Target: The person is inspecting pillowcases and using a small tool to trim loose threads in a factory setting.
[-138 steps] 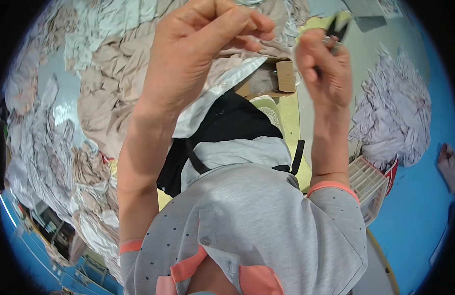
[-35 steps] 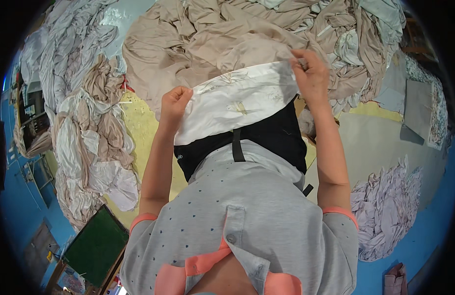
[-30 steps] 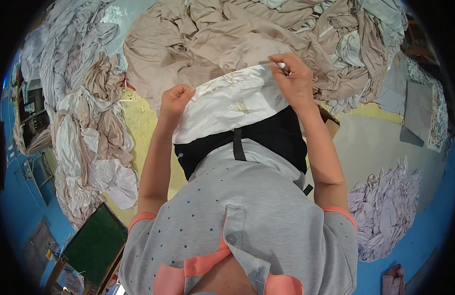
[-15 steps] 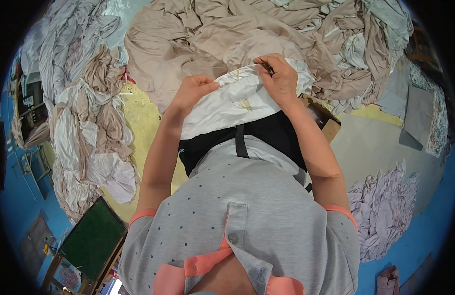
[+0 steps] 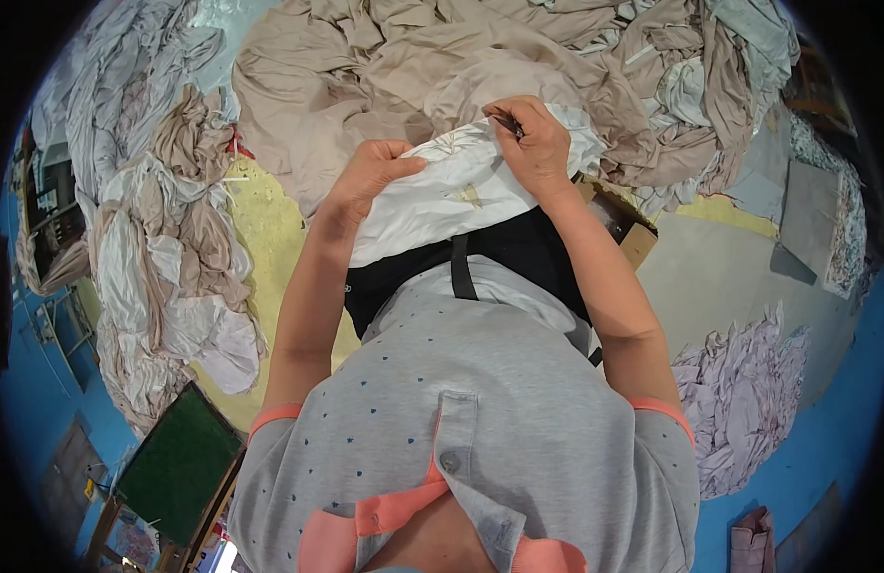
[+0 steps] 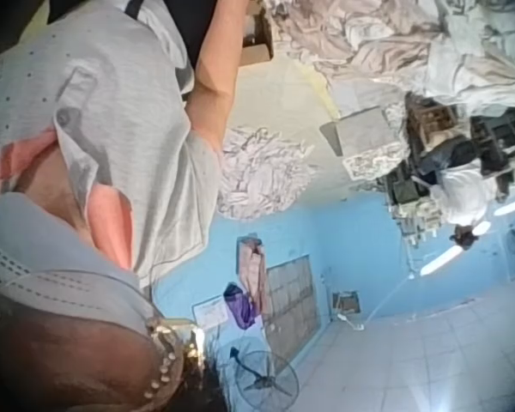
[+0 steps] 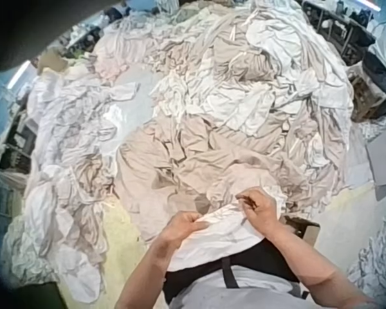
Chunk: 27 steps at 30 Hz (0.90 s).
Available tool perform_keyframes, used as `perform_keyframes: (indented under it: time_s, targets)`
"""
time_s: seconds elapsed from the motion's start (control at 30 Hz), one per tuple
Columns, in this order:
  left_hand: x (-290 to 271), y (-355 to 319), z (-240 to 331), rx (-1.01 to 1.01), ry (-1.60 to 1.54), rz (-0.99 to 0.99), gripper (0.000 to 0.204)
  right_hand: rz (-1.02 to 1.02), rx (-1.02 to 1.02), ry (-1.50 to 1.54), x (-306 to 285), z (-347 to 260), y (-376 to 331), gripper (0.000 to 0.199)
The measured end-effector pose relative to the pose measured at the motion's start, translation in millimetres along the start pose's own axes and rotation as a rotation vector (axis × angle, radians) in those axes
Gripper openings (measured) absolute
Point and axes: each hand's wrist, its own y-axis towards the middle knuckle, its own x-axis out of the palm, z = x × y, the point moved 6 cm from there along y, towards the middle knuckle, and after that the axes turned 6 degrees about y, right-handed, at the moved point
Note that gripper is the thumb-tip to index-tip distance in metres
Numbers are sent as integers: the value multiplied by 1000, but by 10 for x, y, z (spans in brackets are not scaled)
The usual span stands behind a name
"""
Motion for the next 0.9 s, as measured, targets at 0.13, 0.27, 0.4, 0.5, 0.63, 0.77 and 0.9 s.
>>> perform_keyframes:
  time_s: [0.13,0.27,0.4,0.5,0.63,0.77,0.9]
  targets:
    - [106,41,3,-35,-77,-57,19,-14,2,10,-3,-34,-12,15]
    - [265,180,36,-12,-131,-42,19,-1,-55,-12,-30,-88,-43,22]
    - [320,234,54,66,-182,-33,17,-56,-189,18,-13,-189,-145,27]
    - [339,228,61,88,-253,-64,16,-116,-315,-43,49,-266,-214,31]
    - [376,204,74,52,-278,-89,16,-86,-399,-101,82,-314,-235,34]
    - [393,192,96,26,-285,-83,14,-106,-440,-146,111,-336,-231,29]
    - [378,190,121,66,-211,-59,14,-115,-430,-167,119,-335,-224,26]
